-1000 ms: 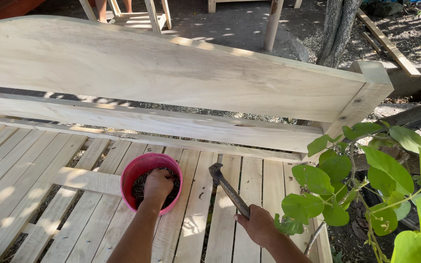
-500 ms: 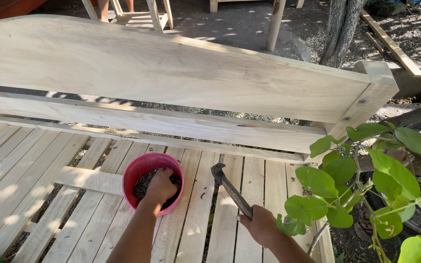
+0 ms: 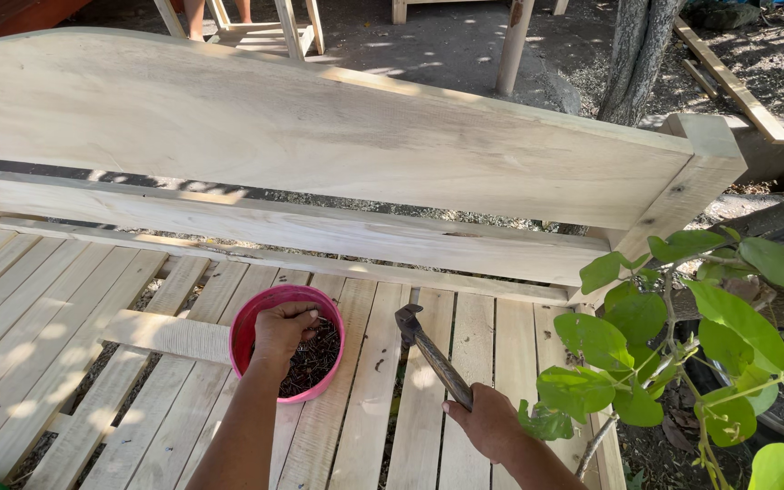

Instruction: The person hammers nails into the slats of an unfinished wooden bench, taking nails one at a time from a pink bowl and driving them in with a claw hammer. They briefly pull leaves off a small tree branch beside the bench, then resume hammering nails along the slats.

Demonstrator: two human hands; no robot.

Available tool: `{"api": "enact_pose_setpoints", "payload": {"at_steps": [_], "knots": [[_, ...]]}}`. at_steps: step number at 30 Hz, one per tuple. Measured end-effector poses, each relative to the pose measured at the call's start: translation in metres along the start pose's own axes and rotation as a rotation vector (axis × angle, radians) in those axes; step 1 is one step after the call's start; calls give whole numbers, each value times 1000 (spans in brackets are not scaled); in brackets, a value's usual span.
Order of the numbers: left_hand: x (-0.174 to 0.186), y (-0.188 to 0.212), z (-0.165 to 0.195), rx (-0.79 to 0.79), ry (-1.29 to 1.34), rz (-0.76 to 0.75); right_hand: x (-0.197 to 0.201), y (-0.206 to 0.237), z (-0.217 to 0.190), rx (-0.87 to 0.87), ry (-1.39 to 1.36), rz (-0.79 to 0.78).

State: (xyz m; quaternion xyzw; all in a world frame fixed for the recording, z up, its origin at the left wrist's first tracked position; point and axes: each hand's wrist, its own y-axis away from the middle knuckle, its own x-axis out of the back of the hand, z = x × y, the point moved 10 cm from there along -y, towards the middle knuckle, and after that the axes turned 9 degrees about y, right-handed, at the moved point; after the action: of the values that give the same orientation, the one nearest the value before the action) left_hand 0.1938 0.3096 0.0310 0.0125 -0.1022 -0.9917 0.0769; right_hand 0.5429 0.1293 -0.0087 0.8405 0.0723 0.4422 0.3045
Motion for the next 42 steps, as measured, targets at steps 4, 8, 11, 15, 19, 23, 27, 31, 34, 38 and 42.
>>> {"api": "enact_pose_setpoints", "payload": {"at_steps": [4, 8, 11, 15, 19, 23, 27, 31, 34, 38, 42], "knots": [[-2, 4, -3, 71, 80, -8, -2, -2, 2, -7, 4, -9], [1, 2, 0, -8, 14, 22, -4, -2, 3, -13, -6, -27], [6, -2, 0, -45, 123, 45, 3, 1, -2, 25, 28, 34], [6, -3, -1, -13, 183, 35, 0, 5, 0, -27, -28, -26], [3, 5, 9, -65, 146, 58, -2, 3, 2, -22, -30, -30], [-21, 6, 16, -91, 207, 35, -8, -7, 8, 0, 9, -28], [-69, 4, 30, -227, 207, -69, -5, -10, 6, 99, 83, 84], [-112, 7, 34, -323, 165, -73, -6, -5, 9, 44, -2, 86], [-132, 8, 16, -255, 166, -10, 0, -2, 5, 11, -48, 76], [-125, 7, 2, -349, 21, 189, 4, -1, 3, -48, -86, 29], [-130, -16, -44, -214, -62, 227, 0, -4, 7, -80, -199, -1]]}}
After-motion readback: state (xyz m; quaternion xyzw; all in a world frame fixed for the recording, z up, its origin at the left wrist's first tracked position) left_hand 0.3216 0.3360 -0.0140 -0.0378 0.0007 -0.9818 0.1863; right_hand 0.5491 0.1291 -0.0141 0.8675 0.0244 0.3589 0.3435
